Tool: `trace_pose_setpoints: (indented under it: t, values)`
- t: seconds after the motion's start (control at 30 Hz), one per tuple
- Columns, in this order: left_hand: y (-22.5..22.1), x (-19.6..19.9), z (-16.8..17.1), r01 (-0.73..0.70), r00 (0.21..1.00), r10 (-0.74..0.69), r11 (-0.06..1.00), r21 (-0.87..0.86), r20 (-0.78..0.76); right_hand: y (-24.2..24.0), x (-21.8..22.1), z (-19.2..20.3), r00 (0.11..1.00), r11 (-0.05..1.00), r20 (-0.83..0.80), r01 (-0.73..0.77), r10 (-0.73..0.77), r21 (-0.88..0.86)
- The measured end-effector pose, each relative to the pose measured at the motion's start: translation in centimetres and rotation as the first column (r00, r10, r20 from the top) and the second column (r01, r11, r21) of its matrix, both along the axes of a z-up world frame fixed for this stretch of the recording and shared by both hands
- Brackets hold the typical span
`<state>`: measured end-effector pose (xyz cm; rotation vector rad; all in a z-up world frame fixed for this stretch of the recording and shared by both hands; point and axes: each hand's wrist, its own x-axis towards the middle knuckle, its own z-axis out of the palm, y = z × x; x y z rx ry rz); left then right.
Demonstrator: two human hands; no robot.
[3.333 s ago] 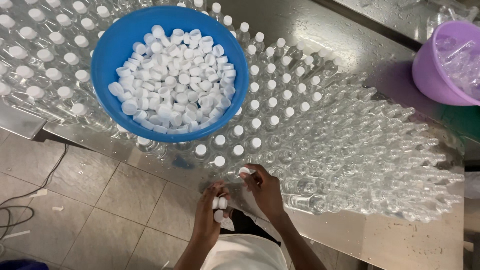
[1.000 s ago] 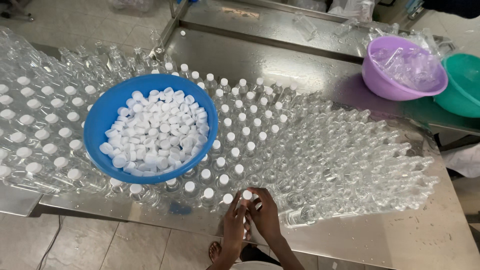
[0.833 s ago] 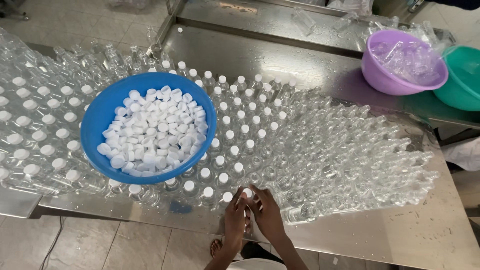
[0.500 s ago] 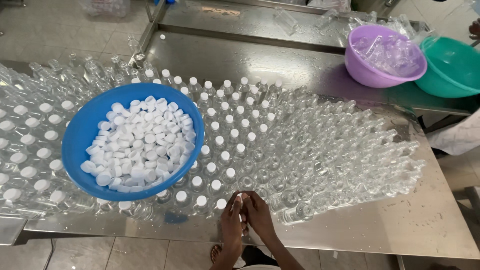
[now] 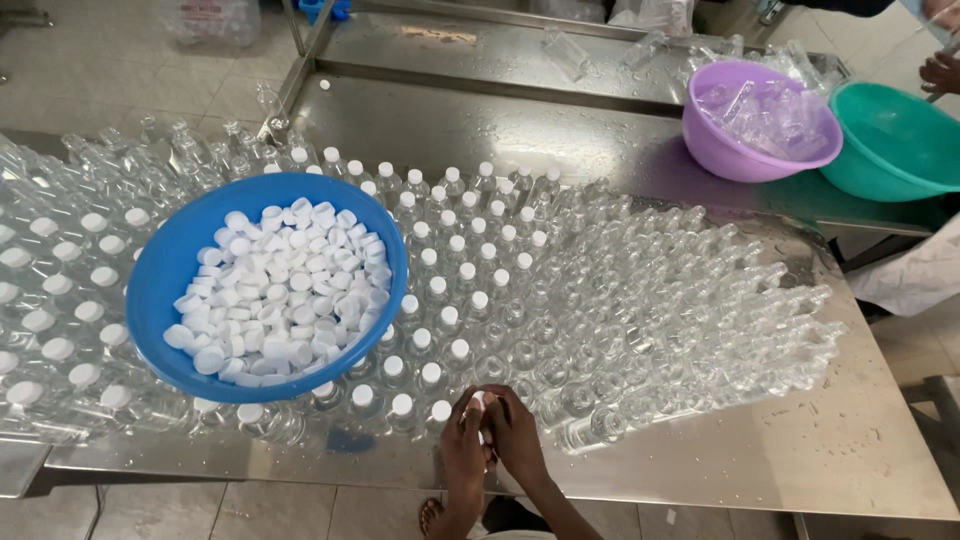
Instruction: The person repeatedly picks up white bottle caps from a blue basin and screws them onto rows of clear plastic bottles arranged on a stainless steel table. The person works systematically across the rows, using both hands to cap the bottles.
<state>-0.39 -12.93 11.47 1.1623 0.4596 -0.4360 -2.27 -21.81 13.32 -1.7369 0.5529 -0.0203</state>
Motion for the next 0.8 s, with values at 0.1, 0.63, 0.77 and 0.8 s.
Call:
trace_pose_setpoints:
  t: [0.1,0.63,0.77,0.8]
  values:
    - [1.1,-1.7,0.8,0.079,0.997,-0.080,0.997,-0.024,-0.015,-0.7,-2.6,-1.4,0.996,0.990,0.072,-0.038,0.049,-0.138]
    - [0.7,-3.5,1.2,0.277,0.911,-0.318,0.943,-0.184,-0.262,-5.0,-7.5,2.8,0.821,0.776,0.154,-0.432,0.549,-0.459]
    - [0.5,-3.2,2.5,0.331,0.918,-0.366,0.919,-0.214,-0.155,-6.3,-5.7,2.6,0.942,0.944,0.292,-0.064,0.164,-0.324]
    - [0.1,-3.1,1.8,0.328,0.919,-0.364,0.920,-0.215,-0.154,-6.5,-4.6,2.0,0.942,0.943,0.293,-0.066,0.167,-0.325]
